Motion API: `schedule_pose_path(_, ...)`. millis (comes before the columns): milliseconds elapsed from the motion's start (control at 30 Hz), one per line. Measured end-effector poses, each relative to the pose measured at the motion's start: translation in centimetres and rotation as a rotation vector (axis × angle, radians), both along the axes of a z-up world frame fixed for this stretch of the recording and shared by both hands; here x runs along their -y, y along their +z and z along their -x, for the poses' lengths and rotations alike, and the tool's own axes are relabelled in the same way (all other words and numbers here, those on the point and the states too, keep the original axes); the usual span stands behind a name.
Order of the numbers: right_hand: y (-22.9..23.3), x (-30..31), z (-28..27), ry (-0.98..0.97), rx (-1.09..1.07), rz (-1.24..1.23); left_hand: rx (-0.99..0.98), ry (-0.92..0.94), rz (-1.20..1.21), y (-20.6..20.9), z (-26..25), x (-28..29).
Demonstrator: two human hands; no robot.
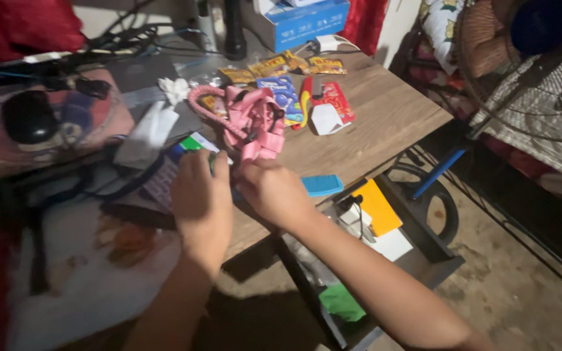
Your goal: The person organizes various small items from a cluttered desk into an open drawer. They place a green cloth, a plastic bag with small parts, a yellow case, a pink pouch, a blue comb, and other miscellaneous items into the drawer one by one.
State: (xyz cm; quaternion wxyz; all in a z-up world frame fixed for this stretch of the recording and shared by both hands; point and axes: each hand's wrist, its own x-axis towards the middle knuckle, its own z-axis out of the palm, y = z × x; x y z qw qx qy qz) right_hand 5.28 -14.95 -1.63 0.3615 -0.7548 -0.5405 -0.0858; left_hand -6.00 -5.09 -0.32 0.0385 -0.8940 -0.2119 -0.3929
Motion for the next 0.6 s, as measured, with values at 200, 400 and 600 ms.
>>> schedule_pose_path(200,-1.1,-4.6,0.7,-0.15,0.088,0.081,-0.144,0.117,0.106,-1.7,0.7,-3.4)
schedule_pose_path(400,-1.7,-5.9,0.9,-0.211,0.087,0.049,-0.19,0.21,0.041,-3.1,-0.8,-5.4)
schedule_pose_path(600,0.4,-3.2,0.0,-0.143,0.068,0.008,-0.19,0.202,0.033,-2.7,-0.6,-6.0)
